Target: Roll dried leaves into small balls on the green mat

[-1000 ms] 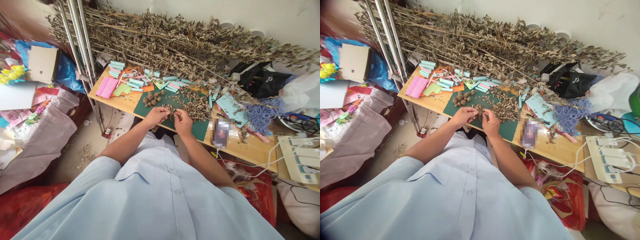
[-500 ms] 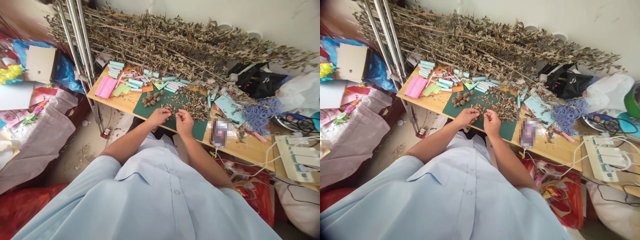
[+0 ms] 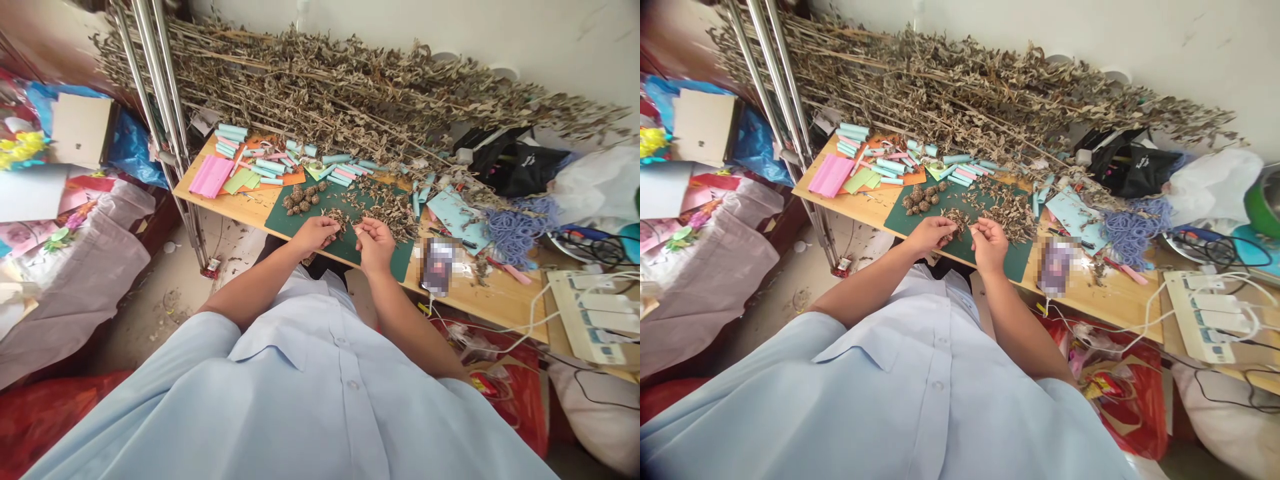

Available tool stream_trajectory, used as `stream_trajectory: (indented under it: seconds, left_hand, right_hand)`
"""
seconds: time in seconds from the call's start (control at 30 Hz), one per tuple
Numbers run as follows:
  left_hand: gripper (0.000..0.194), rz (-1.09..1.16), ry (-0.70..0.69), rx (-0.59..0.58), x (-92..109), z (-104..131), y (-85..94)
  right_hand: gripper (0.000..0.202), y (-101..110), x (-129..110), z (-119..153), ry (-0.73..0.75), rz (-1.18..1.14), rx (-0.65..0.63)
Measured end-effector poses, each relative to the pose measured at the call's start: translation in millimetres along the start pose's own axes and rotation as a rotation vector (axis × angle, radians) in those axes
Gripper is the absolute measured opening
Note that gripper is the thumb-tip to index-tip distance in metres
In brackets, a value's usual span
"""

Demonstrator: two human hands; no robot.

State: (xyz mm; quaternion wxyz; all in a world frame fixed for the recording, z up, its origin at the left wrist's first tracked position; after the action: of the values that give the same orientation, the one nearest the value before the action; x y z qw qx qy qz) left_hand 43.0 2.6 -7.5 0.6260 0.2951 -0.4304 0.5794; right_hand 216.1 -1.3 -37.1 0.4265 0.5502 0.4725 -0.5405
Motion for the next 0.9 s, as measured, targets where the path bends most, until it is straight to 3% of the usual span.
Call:
stream_trajectory:
  seconds: [0.17, 0.3, 0.4, 0.57, 0.73, 0.9]
  left_hand:
    - [0.031, 0.180, -0.046, 0.007, 9.0, 5.8, 10.0]
    - [0.035, 0.272, -0.048, -0.009, 16.0, 9.5, 14.9]
    - [0.040, 0.302, -0.041, -0.026, 18.6, 12.3, 13.5]
    - [0.053, 0.287, -0.021, -0.040, 18.1, 16.4, 5.8]
    - [0.059, 0.247, -0.016, -0.054, 13.2, 17.2, -3.2]
    - [0.054, 0.263, -0.034, -0.062, 10.8, 15.2, -6.9]
  right_hand:
    - [0.028, -6.8, -14.3, 36.2, -0.007, 0.041, -0.213]
    - [0.020, -18.6, -13.4, 57.5, 0.017, 0.291, -0.465]
    - [0.020, -22.0, -14.2, 54.0, 0.010, 0.352, -0.379]
    - [0.028, -19.0, -28.4, 32.9, -0.005, 0.255, -0.189]
    - [0.035, -20.9, -41.4, 17.8, 0.024, 0.283, -0.252]
    - [0.027, -26.8, -41.3, 7.4, 0.046, 0.284, -0.317]
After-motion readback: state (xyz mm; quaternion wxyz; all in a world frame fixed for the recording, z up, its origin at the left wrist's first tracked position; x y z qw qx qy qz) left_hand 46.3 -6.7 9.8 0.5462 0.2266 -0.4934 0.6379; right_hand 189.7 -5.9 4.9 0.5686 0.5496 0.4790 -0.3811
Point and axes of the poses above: each hand's wrist, its own z-axis away from the middle knuckle, its own y-axis out of the back of the hand, x = y × z, the point moved 2 cm from there along -z, towards the middle knuckle, and after that the axes turned 5 degrees about -z, right-handed, at the moved point
